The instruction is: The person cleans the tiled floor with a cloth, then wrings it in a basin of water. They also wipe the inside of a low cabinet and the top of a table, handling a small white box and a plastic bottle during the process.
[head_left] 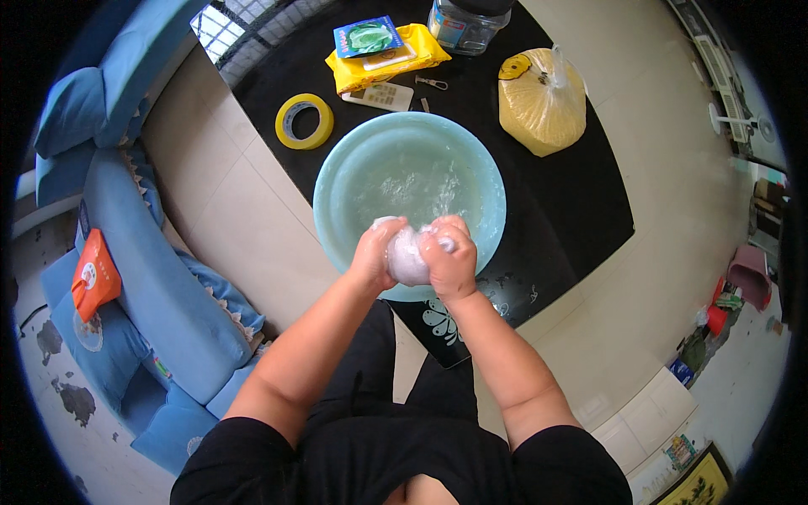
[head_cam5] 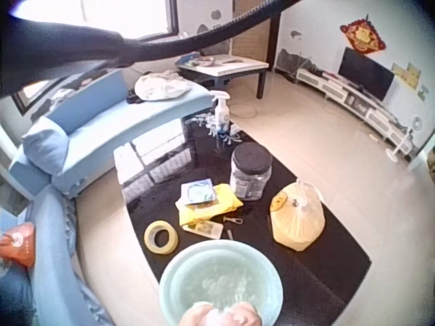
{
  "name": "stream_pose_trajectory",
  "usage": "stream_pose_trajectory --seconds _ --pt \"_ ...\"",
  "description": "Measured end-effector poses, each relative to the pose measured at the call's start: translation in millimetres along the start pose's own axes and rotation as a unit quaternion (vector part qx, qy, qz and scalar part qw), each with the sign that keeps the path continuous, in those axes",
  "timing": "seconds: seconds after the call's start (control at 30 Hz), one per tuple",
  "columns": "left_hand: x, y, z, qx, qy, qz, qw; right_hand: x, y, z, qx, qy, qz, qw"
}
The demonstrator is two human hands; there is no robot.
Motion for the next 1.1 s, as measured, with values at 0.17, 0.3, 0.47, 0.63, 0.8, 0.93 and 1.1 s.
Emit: stream_pose_trajectory --seconds 0.17,0.3,0.47,0.63,0.8,0.93,1.1 --pt "19 1 0 0.019 0.168 0.164 0.972 16 51 -11 -0.156 0.146 0.258 0.942" --pt "3 -3 -3 0.042 0.172 0.158 0.971 7 49 -6 -0.156 0.166 0.357 0.906" --pt "-15 -15 5 0.16 0.098 -0.042 0.981 -14 -7 23 -0.054 0.139 0.088 0.985" --pt "-57 -24 -32 0.626 0.021 -0.433 0.648 -26 -2 14 0.445 0.141 -0.427 0.775" --pt "-63 -13 -38 0.461 0.11 -0.413 0.778 -18 -18 -2 0.436 -0.059 -0.443 0.781" --pt "-40 -6 -9 0.018 0.097 -0.234 0.967 -3 34 -3 0.295 -0.086 -0.162 0.938" --pt "-32 -14 -21 -0.028 0.054 -0.07 0.996 -3 86 -4 -0.049 0.051 0.206 0.976"
Point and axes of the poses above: each hand's wrist, its own x-axis towards the middle knuckle, its own z-axis out of the back of the hand, y = z × x, the point moved 4 cm from there along x, towards the middle knuckle, and after that the axes turned 12 degrees about z, right-handed, at the moved point
